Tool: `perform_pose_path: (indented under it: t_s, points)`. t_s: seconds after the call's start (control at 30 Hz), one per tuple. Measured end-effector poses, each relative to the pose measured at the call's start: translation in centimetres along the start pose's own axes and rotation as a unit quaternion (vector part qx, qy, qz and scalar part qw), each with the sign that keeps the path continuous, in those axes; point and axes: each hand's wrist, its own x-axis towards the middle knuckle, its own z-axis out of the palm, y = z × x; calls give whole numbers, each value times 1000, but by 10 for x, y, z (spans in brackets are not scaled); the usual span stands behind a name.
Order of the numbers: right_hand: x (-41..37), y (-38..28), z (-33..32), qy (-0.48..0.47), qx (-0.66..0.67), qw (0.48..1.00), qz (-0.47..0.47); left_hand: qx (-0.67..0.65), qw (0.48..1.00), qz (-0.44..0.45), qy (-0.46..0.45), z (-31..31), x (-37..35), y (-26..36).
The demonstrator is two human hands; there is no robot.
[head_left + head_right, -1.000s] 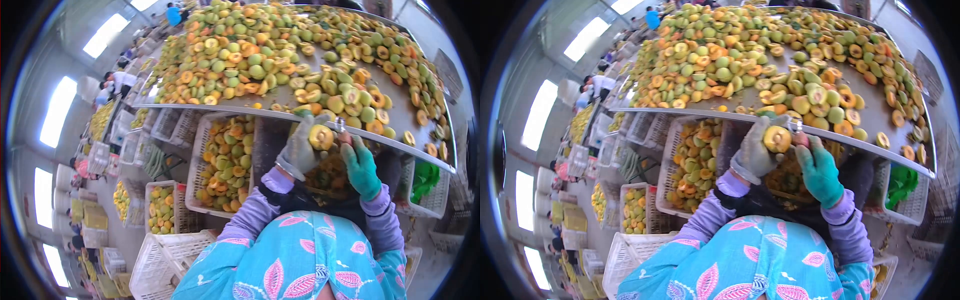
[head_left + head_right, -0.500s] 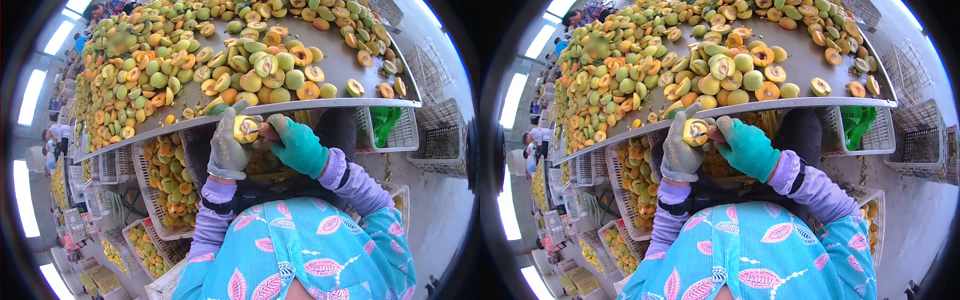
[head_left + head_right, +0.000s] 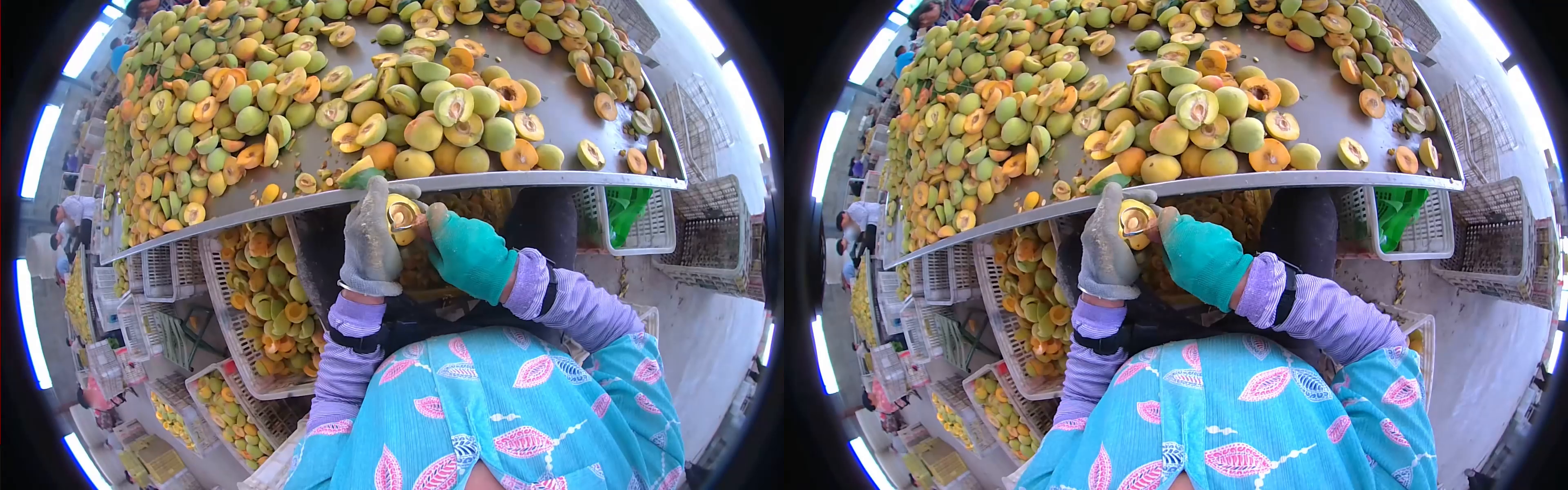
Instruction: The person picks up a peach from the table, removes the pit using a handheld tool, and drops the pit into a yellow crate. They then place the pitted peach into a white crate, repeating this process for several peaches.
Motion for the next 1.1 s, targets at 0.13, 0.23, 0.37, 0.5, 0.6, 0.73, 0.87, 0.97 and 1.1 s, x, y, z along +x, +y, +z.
perform_pose_path:
  t_s: [0.13,0.23,0.37,0.5,0.6,0.73,0.87,0.97,1.1]
  points:
    - [-8,-7,6,-47,80,993,71,36,994,71,-70,-13,13,-22]
    - [-13,-7,14,-55,151,980,117,124,977,121,-121,-13,13,-12]
    - [-11,-10,17,1,254,959,126,104,976,191,-30,5,-7,-7]
    - [-22,-19,16,-32,297,943,146,-132,990,10,49,13,-16,-12]
    - [-22,-9,35,23,338,937,90,-123,992,-18,26,14,-13,3]
    - [-13,-28,5,-116,461,850,228,-151,985,-73,-35,7,-5,4]
    - [-15,-41,2,-148,571,757,281,-108,990,-72,-55,3,-1,-2]
    - [-12,-45,-6,-165,573,749,288,-115,990,-59,-59,4,-1,-2]
    - [-11,-39,-6,-260,715,582,287,-155,985,-28,-69,2,-2,-4]
